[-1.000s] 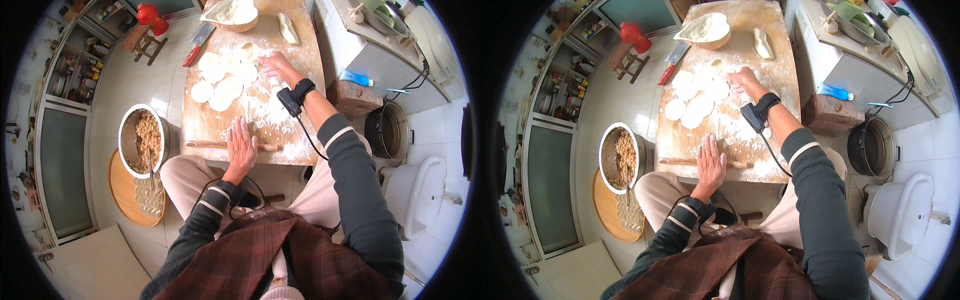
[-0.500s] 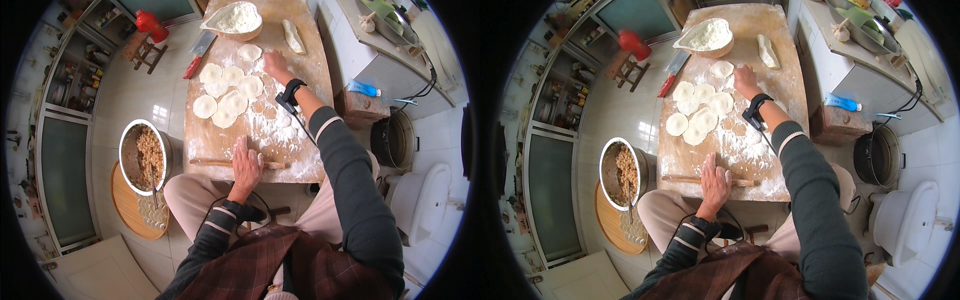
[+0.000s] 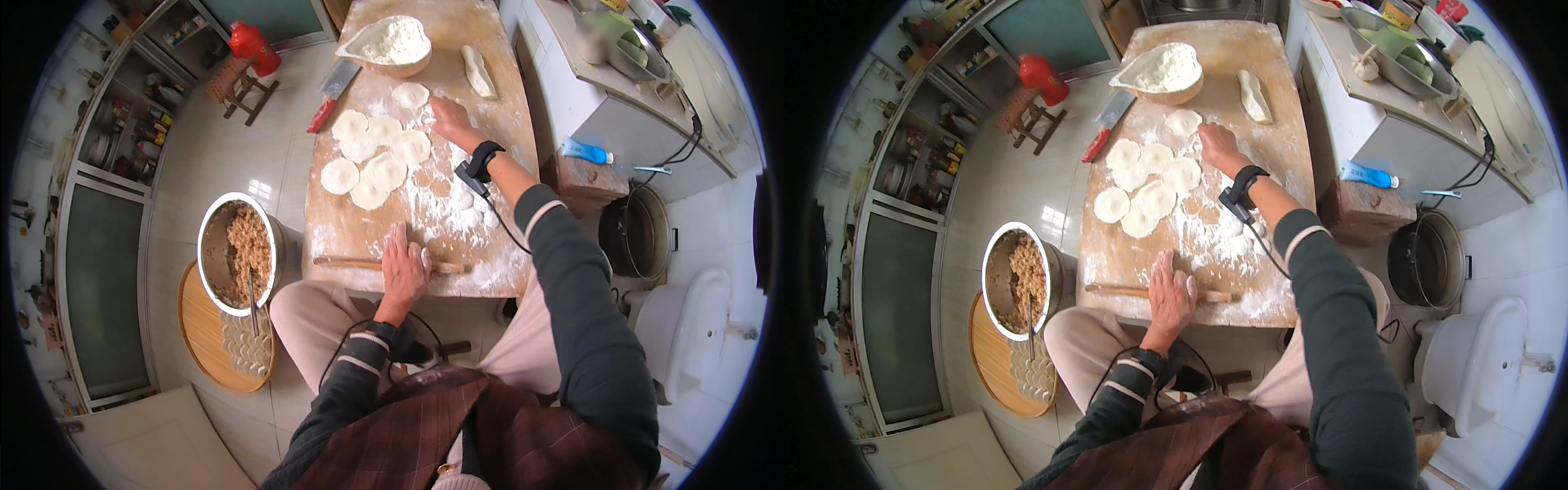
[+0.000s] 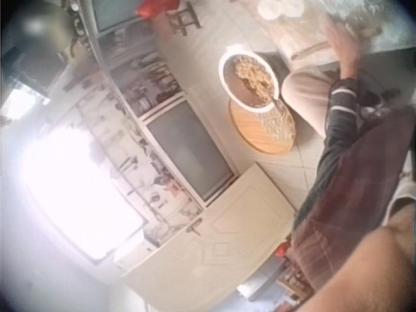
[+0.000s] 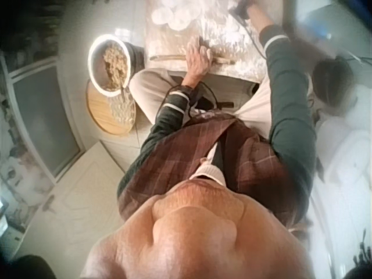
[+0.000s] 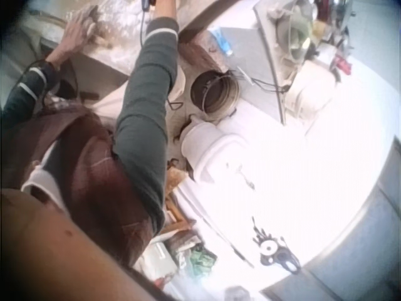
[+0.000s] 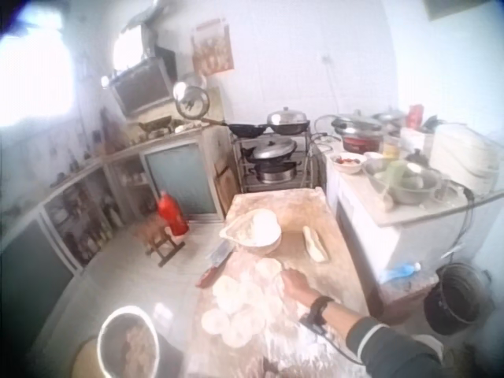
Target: The person rolls small dough balls into flat circular discs using a rolling pin on a floured wooden table. The person repeatedly picks up a dough ball, flattens it with the rolling pin, and places the finished disc on the table.
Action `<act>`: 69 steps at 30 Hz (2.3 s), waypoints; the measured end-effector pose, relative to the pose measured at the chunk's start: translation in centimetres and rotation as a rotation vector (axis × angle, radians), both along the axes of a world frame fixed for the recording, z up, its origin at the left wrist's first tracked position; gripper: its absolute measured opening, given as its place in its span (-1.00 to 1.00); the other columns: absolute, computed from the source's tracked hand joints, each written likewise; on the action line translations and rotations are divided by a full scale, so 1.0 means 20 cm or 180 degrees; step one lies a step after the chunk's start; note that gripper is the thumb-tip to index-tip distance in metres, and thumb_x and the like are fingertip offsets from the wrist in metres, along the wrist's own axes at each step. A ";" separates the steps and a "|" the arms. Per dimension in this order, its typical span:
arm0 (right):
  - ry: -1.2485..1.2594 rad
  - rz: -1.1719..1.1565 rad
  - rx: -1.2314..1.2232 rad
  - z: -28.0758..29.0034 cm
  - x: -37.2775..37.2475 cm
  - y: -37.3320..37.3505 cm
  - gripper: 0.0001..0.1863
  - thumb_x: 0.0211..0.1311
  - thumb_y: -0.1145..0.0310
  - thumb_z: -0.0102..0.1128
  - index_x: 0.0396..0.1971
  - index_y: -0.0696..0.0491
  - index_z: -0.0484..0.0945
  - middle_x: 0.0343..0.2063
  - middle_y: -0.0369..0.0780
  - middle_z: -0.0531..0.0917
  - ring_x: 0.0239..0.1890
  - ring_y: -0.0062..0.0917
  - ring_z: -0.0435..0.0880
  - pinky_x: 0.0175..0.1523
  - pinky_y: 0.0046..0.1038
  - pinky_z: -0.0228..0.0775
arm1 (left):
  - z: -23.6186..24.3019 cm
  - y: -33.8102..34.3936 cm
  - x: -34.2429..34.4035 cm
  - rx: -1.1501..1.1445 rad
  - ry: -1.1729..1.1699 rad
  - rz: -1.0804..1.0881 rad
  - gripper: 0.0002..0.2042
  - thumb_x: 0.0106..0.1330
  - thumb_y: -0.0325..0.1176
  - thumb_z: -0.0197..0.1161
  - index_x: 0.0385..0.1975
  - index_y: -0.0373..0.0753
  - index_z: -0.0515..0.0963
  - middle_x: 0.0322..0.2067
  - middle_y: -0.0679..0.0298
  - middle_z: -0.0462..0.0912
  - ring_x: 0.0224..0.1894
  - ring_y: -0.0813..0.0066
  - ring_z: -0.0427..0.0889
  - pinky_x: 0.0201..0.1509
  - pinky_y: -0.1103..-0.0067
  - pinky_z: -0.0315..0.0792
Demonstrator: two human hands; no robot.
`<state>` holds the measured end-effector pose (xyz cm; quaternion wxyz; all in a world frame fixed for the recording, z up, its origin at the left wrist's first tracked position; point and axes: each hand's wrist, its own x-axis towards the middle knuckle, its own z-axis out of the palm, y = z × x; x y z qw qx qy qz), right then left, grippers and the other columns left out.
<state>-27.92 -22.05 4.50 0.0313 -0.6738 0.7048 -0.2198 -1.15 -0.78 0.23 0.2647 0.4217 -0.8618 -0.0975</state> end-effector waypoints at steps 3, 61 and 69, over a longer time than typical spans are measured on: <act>-0.0088 0.0551 -0.0297 0.01 0.05 0.23 -0.89 -0.02 0.62 0.09 -0.43 0.17 0.47 -0.35 0.02 0.58 -0.15 -0.06 0.56 -0.05 -0.15 0.44 | -0.02 0.01 0.00 -0.0103 0.0062 -0.0003 -0.77 0.33 -0.33 0.13 -0.28 -0.43 0.48 0.24 -0.20 0.31 0.28 -0.20 0.31 0.36 0.08 0.18; -0.0904 0.1105 0.0730 -0.14 0.61 0.96 -0.88 -0.01 0.42 0.22 -0.56 0.16 0.51 -0.53 -0.02 0.58 -0.39 -0.09 0.60 -0.30 -0.14 0.38 | 0.02 -0.23 0.09 0.0218 -0.0329 0.0344 -0.35 0.36 -0.24 -0.01 0.41 -0.42 0.07 0.41 -0.17 0.10 0.46 -0.10 0.07 0.51 0.17 -0.06; -0.1263 0.0923 0.0787 -0.14 0.59 0.97 -0.92 -0.02 0.47 0.19 -0.52 0.17 0.53 -0.55 0.00 0.59 -0.42 -0.04 0.60 -0.33 -0.17 0.40 | 0.01 -0.21 0.12 0.0517 -0.0818 0.0347 -0.31 0.32 -0.26 0.01 0.42 -0.42 0.02 0.44 -0.15 0.04 0.48 -0.09 0.03 0.52 0.17 -0.11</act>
